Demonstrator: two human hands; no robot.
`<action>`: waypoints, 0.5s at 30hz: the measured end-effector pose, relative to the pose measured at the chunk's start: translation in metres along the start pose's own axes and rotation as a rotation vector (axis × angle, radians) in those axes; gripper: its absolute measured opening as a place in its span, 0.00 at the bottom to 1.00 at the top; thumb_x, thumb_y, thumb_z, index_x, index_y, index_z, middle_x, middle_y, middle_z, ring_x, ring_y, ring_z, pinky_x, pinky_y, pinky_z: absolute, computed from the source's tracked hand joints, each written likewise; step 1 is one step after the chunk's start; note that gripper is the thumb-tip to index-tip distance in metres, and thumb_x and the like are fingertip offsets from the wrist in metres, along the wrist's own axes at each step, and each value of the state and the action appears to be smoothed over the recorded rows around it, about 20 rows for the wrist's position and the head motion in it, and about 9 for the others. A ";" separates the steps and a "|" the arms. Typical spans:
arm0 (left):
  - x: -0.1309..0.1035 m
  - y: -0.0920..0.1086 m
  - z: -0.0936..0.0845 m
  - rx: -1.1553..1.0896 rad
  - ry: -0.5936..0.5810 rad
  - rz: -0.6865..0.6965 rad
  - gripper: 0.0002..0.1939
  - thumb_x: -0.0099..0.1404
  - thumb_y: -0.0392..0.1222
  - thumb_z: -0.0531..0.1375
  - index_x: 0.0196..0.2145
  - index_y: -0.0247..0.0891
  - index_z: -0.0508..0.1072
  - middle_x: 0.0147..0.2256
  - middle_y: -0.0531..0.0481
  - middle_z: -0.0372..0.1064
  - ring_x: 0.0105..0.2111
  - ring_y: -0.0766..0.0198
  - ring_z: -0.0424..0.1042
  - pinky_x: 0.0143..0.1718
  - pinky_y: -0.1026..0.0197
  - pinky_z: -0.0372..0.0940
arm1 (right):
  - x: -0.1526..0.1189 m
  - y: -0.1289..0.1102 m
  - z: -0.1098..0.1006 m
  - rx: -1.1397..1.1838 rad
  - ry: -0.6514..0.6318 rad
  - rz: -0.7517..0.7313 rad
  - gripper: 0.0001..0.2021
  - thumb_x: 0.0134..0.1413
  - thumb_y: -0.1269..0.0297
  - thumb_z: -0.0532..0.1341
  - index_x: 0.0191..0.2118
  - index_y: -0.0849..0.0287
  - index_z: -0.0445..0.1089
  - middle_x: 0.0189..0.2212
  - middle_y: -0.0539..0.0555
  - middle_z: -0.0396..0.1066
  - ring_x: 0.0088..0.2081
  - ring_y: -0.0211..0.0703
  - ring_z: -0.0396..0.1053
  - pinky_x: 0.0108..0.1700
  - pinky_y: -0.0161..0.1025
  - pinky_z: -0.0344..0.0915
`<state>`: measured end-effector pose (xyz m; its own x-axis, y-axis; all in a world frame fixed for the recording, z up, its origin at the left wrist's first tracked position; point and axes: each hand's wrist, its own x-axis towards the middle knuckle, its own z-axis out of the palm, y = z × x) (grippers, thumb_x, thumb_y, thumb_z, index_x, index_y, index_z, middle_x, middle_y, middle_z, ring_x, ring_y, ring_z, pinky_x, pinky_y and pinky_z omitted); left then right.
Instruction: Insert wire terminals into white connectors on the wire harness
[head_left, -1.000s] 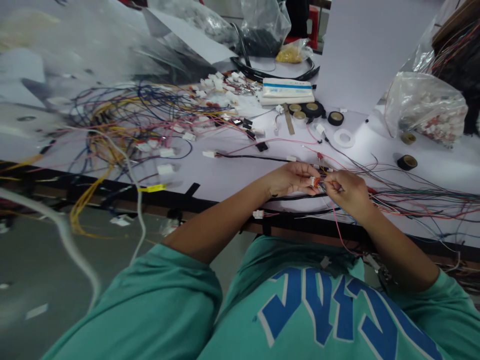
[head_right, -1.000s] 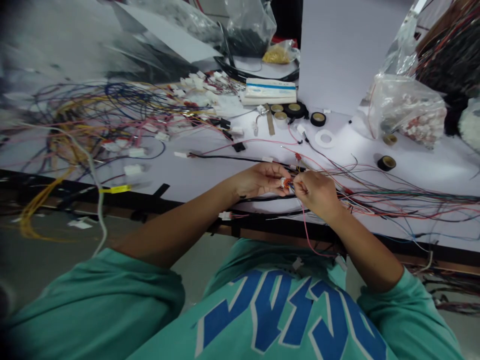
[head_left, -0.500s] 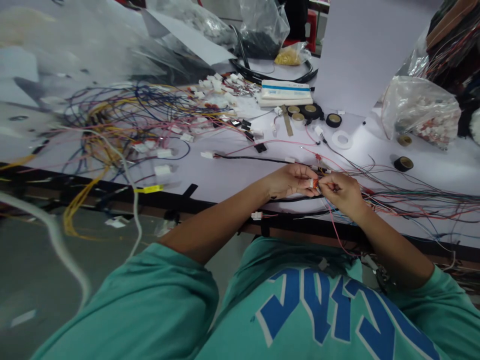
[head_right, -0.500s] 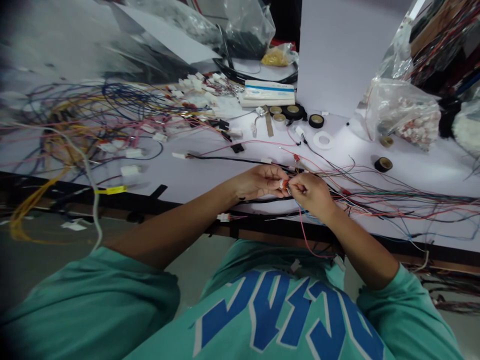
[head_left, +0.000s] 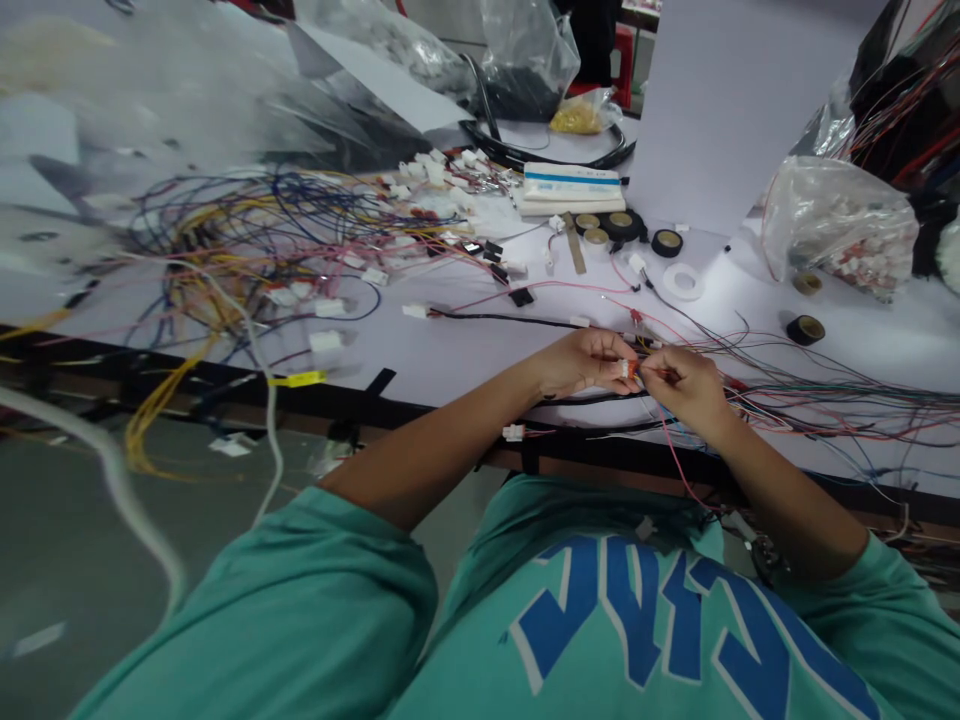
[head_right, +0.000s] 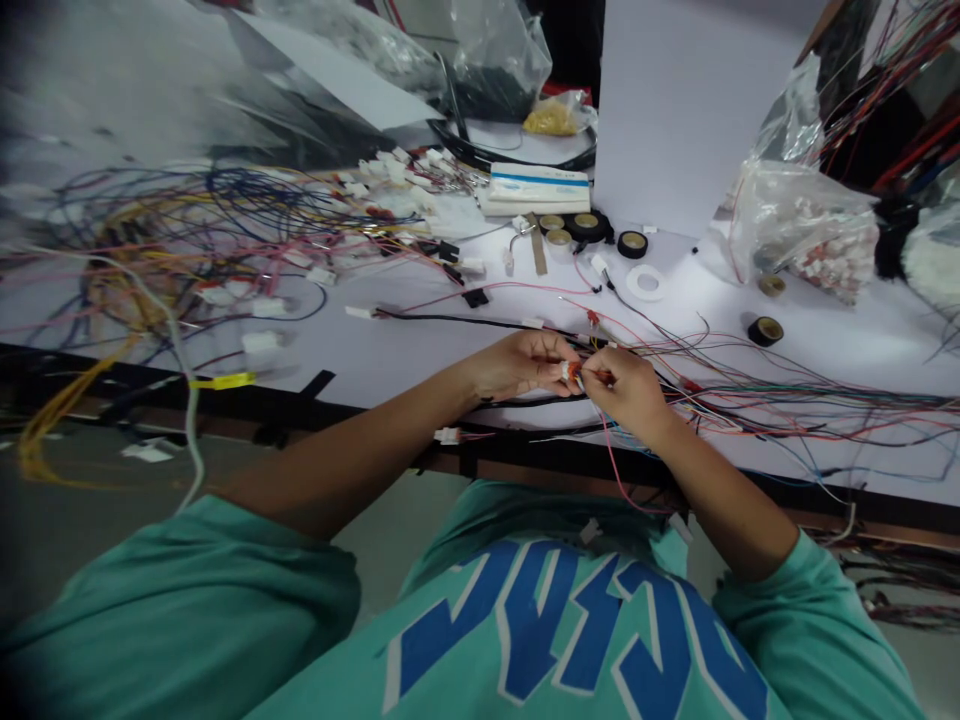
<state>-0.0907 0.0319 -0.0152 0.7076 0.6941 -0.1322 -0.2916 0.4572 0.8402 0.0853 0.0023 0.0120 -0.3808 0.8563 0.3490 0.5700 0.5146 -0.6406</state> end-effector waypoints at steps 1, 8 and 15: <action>0.000 0.000 0.000 0.006 -0.002 -0.001 0.21 0.40 0.41 0.71 0.29 0.30 0.70 0.25 0.51 0.74 0.27 0.67 0.74 0.34 0.64 0.70 | 0.000 0.000 0.001 -0.003 -0.006 -0.008 0.08 0.42 0.69 0.53 0.17 0.58 0.58 0.15 0.46 0.58 0.19 0.31 0.54 0.24 0.30 0.54; 0.001 -0.003 -0.002 0.011 0.014 -0.014 0.19 0.42 0.41 0.70 0.30 0.31 0.70 0.25 0.51 0.74 0.28 0.67 0.74 0.34 0.63 0.70 | 0.003 0.007 -0.002 0.035 -0.088 0.020 0.09 0.46 0.67 0.53 0.19 0.58 0.63 0.17 0.47 0.63 0.20 0.32 0.58 0.25 0.31 0.55; 0.002 0.002 -0.004 -0.012 0.072 0.033 0.14 0.47 0.36 0.68 0.32 0.31 0.70 0.23 0.52 0.72 0.24 0.68 0.73 0.32 0.64 0.69 | 0.006 0.009 -0.014 -0.013 -0.198 -0.050 0.11 0.52 0.59 0.54 0.35 0.60 0.69 0.29 0.53 0.72 0.29 0.37 0.66 0.32 0.34 0.61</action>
<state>-0.0930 0.0367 -0.0157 0.6496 0.7468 -0.1427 -0.3216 0.4400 0.8384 0.0987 0.0122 0.0183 -0.5436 0.8049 0.2378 0.5555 0.5575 -0.6170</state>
